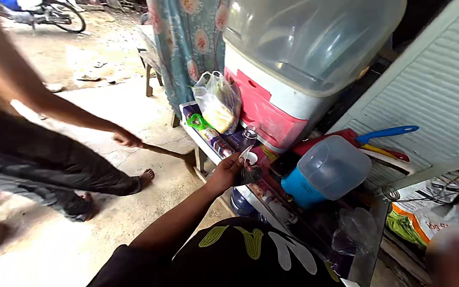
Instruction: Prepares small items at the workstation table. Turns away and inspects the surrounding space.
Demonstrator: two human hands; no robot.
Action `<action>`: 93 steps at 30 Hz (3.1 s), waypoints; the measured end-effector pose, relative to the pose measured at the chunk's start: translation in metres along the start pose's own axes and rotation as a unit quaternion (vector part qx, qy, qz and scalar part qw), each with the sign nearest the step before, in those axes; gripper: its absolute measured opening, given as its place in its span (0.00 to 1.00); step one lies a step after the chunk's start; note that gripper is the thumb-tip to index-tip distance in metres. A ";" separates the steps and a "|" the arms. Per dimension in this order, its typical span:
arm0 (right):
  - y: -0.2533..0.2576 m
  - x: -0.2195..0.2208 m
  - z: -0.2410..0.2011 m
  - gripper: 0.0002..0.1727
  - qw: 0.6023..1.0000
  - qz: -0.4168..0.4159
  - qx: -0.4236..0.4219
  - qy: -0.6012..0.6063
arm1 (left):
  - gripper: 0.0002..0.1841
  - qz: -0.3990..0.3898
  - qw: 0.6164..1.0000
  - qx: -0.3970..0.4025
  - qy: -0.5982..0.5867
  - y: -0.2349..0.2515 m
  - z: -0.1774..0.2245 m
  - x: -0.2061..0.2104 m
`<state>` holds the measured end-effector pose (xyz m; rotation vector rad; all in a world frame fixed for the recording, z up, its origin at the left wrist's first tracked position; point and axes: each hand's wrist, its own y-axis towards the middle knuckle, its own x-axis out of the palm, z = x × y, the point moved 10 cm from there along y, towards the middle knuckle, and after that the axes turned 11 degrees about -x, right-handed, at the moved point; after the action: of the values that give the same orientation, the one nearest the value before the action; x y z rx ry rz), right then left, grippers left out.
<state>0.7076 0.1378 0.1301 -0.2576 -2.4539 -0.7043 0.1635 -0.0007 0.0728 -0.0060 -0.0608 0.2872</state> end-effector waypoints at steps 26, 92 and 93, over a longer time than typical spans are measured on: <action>-0.513 0.378 0.048 0.29 0.566 -0.797 0.210 -0.031 | 0.15 0.014 0.999 -0.025 0.040 -0.316 0.013 -0.127; -0.108 0.183 0.000 0.21 0.676 -0.470 -0.383 -0.419 | 0.12 0.001 0.994 -0.108 -0.002 -0.112 -0.001 0.209; -0.090 0.178 0.003 0.22 0.683 -0.482 -0.353 -0.421 | 0.12 -0.004 0.994 -0.111 -0.002 -0.113 0.001 0.207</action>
<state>0.5306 0.0688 0.1911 0.6809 -2.8875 -2.4737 0.3940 -0.0507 0.0876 -0.2251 -0.0957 0.2712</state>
